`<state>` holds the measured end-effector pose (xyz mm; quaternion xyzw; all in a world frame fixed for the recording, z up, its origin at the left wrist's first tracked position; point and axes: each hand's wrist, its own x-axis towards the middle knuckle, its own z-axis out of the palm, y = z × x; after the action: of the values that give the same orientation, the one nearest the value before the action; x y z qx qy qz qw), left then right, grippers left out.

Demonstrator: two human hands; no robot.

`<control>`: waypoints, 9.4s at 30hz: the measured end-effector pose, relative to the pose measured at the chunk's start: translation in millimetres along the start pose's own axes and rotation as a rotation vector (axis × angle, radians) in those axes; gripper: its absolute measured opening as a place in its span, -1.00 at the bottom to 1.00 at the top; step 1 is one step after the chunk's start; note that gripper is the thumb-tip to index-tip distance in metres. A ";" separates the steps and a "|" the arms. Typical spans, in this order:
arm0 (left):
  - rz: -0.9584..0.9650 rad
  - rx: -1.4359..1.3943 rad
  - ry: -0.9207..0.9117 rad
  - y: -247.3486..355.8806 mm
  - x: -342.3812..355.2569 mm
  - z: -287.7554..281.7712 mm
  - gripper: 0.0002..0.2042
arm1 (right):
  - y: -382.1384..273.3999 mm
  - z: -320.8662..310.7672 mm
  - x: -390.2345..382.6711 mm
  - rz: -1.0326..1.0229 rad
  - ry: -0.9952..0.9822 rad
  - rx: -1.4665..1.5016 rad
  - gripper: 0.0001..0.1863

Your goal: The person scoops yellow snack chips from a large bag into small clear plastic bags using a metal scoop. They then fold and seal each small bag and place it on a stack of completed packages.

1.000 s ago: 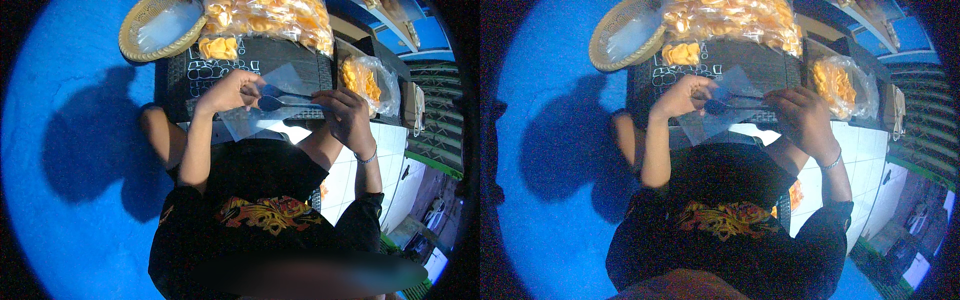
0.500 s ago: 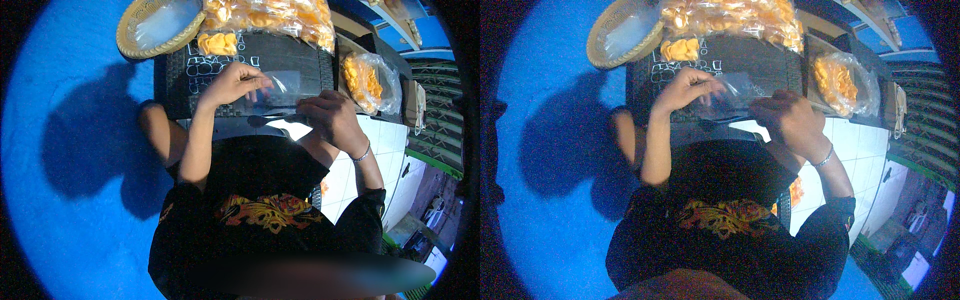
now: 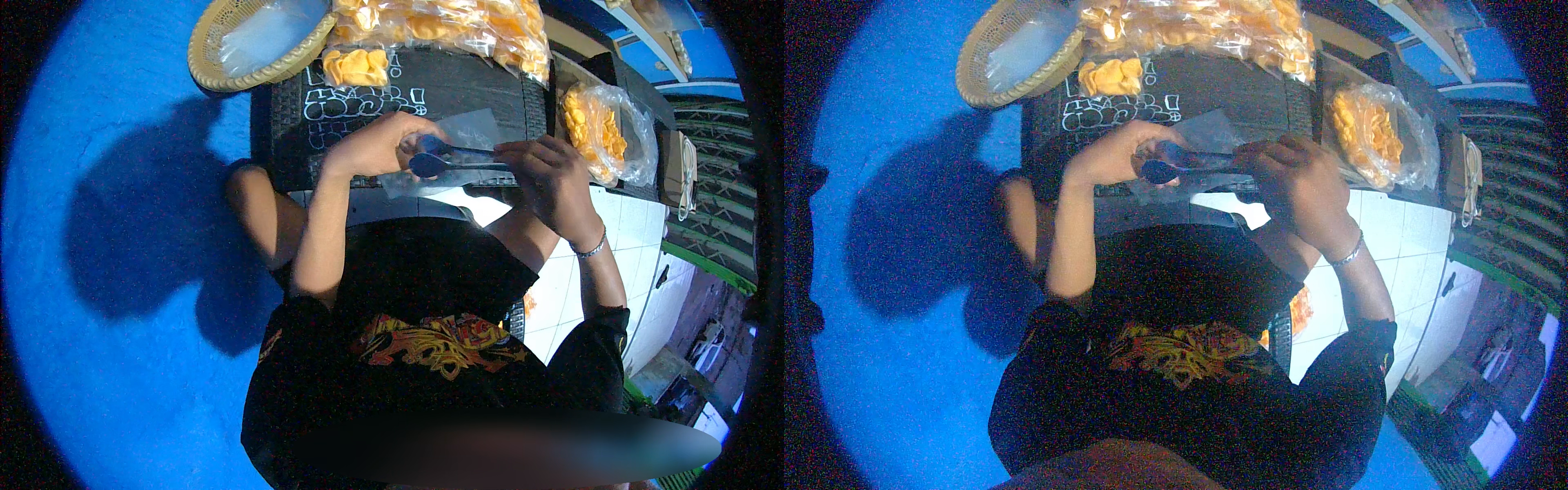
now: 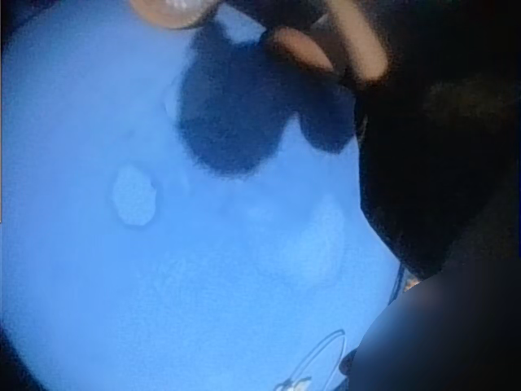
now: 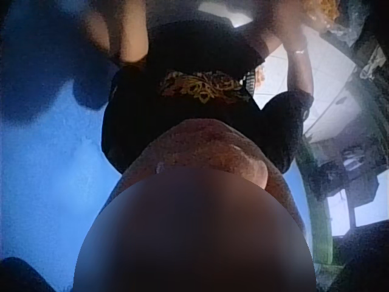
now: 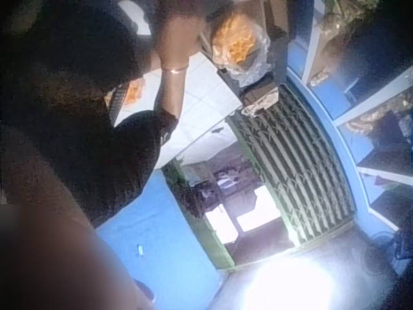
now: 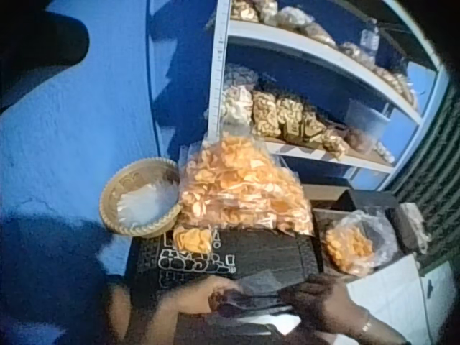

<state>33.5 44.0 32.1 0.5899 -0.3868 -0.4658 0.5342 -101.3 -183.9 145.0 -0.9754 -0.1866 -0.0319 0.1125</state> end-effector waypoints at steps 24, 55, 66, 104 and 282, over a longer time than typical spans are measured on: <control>-0.011 -0.060 0.063 -2.2 4.2 -3.9 -0.73 | 0.0 12.9 -5.9 -0.046 -0.155 0.022 -0.74; 0.128 0.090 0.358 4.9 0.1 4.1 -0.88 | 21.1 3.7 -40.6 0.605 0.137 0.500 -0.71; 0.157 0.500 0.562 27.5 -1.9 20.2 -0.89 | 19.6 1.2 -35.6 0.479 0.160 0.310 -0.87; 0.427 0.461 0.531 1.2 16.1 38.9 -0.16 | -3.6 9.2 -17.4 0.357 0.151 0.654 -0.55; 0.430 0.119 0.440 -36.8 11.1 57.8 -0.38 | -32.8 1.9 -26.1 0.244 -0.063 0.523 -0.63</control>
<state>-20.7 22.6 -5.6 0.6114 -0.4043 -0.1799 0.6560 -137.7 -163.1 147.3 -0.9291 -0.0734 0.0613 0.3573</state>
